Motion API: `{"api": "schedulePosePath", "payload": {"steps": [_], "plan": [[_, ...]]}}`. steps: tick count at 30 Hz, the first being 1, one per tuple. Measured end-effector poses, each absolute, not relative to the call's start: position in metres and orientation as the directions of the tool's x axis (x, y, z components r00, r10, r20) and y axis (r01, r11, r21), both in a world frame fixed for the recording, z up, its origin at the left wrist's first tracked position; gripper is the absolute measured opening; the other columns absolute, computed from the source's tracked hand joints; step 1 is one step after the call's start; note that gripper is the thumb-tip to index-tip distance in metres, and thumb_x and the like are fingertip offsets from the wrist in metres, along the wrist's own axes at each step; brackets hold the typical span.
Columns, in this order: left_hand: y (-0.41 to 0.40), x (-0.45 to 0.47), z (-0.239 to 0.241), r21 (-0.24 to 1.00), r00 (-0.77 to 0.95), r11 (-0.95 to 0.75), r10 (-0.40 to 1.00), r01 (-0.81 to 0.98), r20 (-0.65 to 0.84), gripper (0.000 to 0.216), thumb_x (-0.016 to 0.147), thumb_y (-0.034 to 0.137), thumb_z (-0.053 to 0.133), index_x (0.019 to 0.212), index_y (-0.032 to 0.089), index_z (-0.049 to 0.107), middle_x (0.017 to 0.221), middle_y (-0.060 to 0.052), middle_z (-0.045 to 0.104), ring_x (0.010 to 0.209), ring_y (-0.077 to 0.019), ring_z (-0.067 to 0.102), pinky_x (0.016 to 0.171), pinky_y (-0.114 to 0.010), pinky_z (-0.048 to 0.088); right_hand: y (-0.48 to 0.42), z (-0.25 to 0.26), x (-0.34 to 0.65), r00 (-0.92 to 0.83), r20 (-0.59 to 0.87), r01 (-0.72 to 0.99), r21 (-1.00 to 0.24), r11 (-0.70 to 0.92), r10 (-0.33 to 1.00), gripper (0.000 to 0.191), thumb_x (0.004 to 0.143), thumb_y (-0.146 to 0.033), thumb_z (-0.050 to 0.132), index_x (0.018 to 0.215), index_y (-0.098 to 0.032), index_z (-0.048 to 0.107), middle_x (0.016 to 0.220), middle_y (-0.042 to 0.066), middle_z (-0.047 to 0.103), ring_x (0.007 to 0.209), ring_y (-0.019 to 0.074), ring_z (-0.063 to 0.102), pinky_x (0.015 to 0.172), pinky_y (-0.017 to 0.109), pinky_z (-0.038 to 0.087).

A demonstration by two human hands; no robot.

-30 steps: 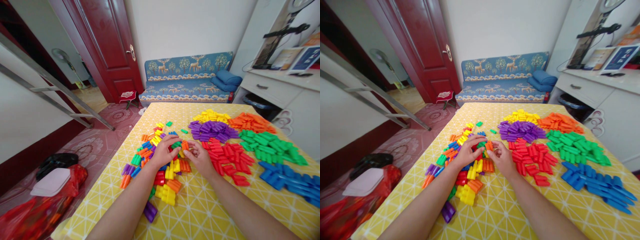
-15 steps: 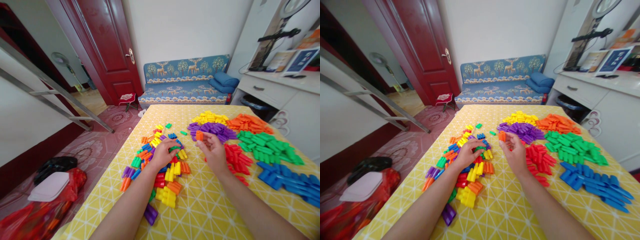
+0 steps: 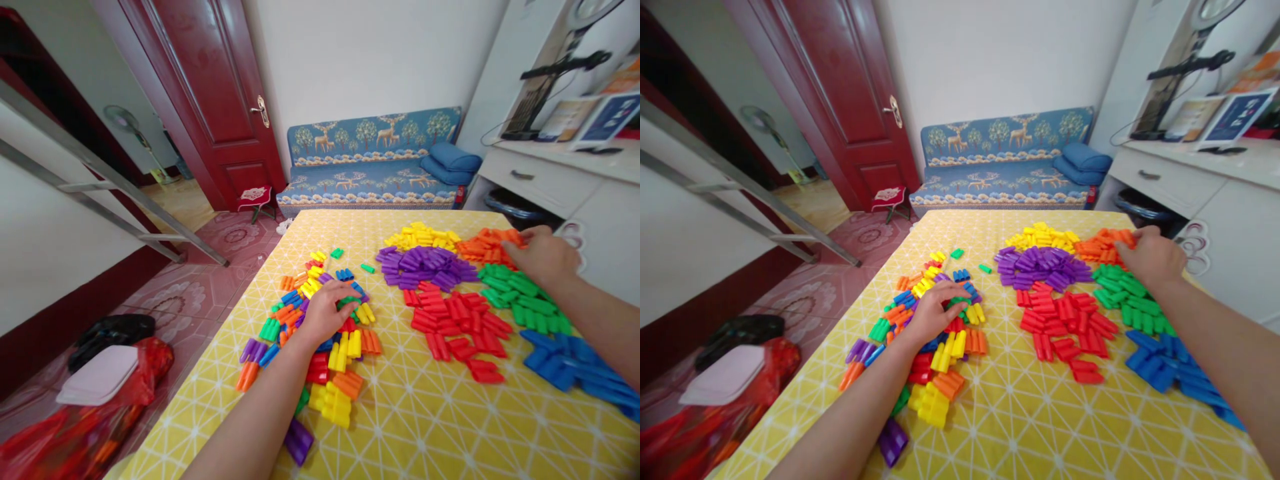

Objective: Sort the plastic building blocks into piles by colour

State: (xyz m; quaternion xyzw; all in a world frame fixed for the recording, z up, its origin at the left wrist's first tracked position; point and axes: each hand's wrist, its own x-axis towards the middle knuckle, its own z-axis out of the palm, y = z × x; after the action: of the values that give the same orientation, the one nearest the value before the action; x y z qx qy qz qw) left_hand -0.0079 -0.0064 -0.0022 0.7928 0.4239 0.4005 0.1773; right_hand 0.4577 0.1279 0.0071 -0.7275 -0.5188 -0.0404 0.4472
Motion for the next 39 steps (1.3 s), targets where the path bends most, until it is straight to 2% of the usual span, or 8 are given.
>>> {"api": "schedulePosePath", "payload": {"steps": [5, 9, 13, 15, 19, 25, 32, 39], "plan": [[-0.007, -0.008, -0.002, 0.625, 0.322, -0.576, 0.815, 0.527, 0.481, 0.015, 0.082, 0.022, 0.064, 0.095, 0.021, 0.072, 0.098, -0.008, 0.069, 0.095, -0.0209, 0.062, 0.087, -0.035, 0.049, 0.143, -0.001, 0.468, 0.412, 0.48, 0.826, -0.556, -0.095, 0.774, 0.043, 0.054, -0.039, 0.083, 0.058, -0.025, 0.043, 0.077, 0.011, 0.062, 0.113, 0.0499, 0.049, 0.09, 0.069, 0.026], [-0.007, -0.009, -0.002, 0.62, 0.328, -0.579, 0.814, 0.529, 0.48, 0.015, 0.083, 0.022, 0.064, 0.095, 0.021, 0.072, 0.098, -0.008, 0.069, 0.095, -0.0212, 0.062, 0.087, -0.035, 0.049, 0.136, 0.008, 0.451, 0.352, 0.463, 0.848, -0.526, -0.068, 0.814, 0.032, 0.061, -0.036, 0.08, 0.056, -0.024, 0.05, 0.083, 0.014, 0.061, 0.114, 0.0485, 0.048, 0.091, 0.064, 0.027], [-0.006, -0.009, -0.003, 0.616, 0.331, -0.582, 0.811, 0.531, 0.481, 0.017, 0.083, 0.02, 0.063, 0.097, 0.021, 0.071, 0.1, -0.008, 0.069, 0.097, -0.0215, 0.062, 0.088, -0.036, 0.049, 0.111, 0.025, 0.395, 0.268, 0.606, 0.818, -0.554, 0.155, 0.749, 0.008, 0.077, -0.03, 0.063, 0.072, -0.024, 0.062, 0.093, 0.014, 0.061, 0.109, 0.0377, 0.053, 0.091, 0.054, 0.035], [-0.006, -0.009, -0.005, 0.619, 0.323, -0.588, 0.807, 0.521, 0.494, 0.02, 0.084, 0.018, 0.06, 0.101, 0.021, 0.071, 0.103, -0.008, 0.068, 0.099, -0.0215, 0.062, 0.089, -0.036, 0.049, 0.092, 0.029, 0.35, 0.162, 0.633, 0.762, -0.568, 0.311, 0.757, 0.007, 0.079, -0.029, 0.06, 0.082, -0.025, 0.065, 0.093, 0.01, 0.063, 0.095, 0.03, 0.059, 0.088, 0.049, 0.042], [-0.005, -0.009, -0.009, 0.645, 0.267, -0.609, 0.789, 0.462, 0.554, 0.032, 0.088, 0.008, 0.048, 0.107, 0.022, 0.069, 0.11, -0.007, 0.065, 0.105, -0.02, 0.06, 0.093, -0.035, 0.048, 0.047, 0.016, 0.251, -0.1, 0.561, 0.598, -0.627, 0.5, 0.822, 0.019, 0.08, -0.027, 0.058, 0.096, -0.022, 0.066, 0.098, 0.006, 0.067, 0.088, 0.0229, 0.064, 0.078, 0.04, 0.052], [-0.004, -0.011, -0.01, 0.642, 0.214, -0.621, 0.773, 0.45, 0.597, 0.042, 0.083, -0.001, 0.042, 0.11, 0.02, 0.067, 0.113, -0.008, 0.062, 0.109, -0.0195, 0.057, 0.098, -0.037, 0.046, 0.005, -0.025, 0.162, -0.297, 0.48, 0.458, -0.687, 0.564, 0.826, 0.06, 0.071, -0.029, 0.07, 0.128, -0.022, 0.054, 0.133, 0.011, 0.054, 0.124, 0.0289, 0.049, 0.104, 0.048, 0.04], [-0.005, -0.01, -0.008, 0.634, 0.203, -0.621, 0.769, 0.461, 0.606, 0.037, 0.086, 0.004, 0.044, 0.111, 0.019, 0.066, 0.113, -0.009, 0.063, 0.109, -0.0195, 0.058, 0.098, -0.037, 0.046, 0.001, -0.035, 0.149, -0.197, 0.451, 0.453, -0.745, 0.489, 0.87, 0.03, 0.073, -0.025, 0.065, 0.102, -0.02, 0.065, 0.103, 0.008, 0.066, 0.098, 0.0244, 0.06, 0.089, 0.041, 0.047], [-0.008, -0.008, -0.005, 0.647, 0.242, -0.599, 0.794, 0.471, 0.558, 0.038, 0.087, 0.02, 0.057, 0.125, 0.022, 0.057, 0.12, -0.008, 0.064, 0.113, -0.0224, 0.059, 0.101, -0.039, 0.045, 0.002, -0.041, 0.156, -0.016, 0.392, 0.164, -0.906, 0.389, 0.92, 0.023, 0.081, -0.037, 0.062, 0.095, -0.019, 0.065, 0.093, 0.005, 0.067, 0.088, 0.0218, 0.062, 0.081, 0.036, 0.049]]}}
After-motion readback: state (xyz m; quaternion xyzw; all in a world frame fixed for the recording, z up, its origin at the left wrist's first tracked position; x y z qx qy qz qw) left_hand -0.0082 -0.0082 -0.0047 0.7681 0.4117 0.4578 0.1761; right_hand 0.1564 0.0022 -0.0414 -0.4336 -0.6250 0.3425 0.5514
